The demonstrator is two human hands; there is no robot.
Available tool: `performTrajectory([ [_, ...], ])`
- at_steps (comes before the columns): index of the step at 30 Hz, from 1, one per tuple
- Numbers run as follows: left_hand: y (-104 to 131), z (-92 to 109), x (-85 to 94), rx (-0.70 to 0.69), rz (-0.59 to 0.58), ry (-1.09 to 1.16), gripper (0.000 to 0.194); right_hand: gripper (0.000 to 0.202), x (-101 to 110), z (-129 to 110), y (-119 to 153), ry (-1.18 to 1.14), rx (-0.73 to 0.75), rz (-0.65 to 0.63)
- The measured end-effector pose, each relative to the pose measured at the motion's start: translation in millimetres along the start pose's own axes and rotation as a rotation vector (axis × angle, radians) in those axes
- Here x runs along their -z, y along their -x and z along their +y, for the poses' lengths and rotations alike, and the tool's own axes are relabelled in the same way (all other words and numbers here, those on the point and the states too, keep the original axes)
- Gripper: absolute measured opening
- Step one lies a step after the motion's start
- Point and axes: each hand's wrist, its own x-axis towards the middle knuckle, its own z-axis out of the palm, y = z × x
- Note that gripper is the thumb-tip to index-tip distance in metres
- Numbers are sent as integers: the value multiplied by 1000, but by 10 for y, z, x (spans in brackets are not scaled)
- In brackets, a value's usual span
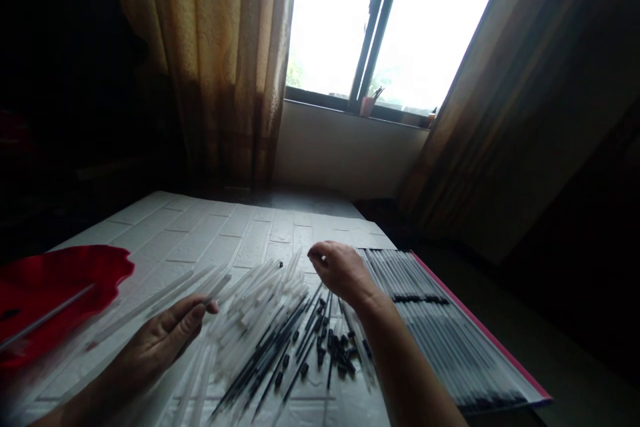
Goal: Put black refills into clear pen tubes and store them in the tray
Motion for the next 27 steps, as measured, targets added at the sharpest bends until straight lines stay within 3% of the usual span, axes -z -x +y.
performTrajectory([
  [6,-40,-16,34,15,-143,17,53,20,-491,-72,-211,-30,19,-104],
  [10,-48,-69,52,28,-175,3,55,29,-606,-145,-145,-39,49,-111],
  [19,-68,-53,60,8,-170,-57,53,26,-636,-392,-68,-55,195,-116],
  [22,-62,-50,48,-3,-132,-61,51,25,-563,-288,-23,-56,174,-75],
  [27,-44,-74,18,-18,-80,-96,51,22,-259,3,69,-26,0,74],
])
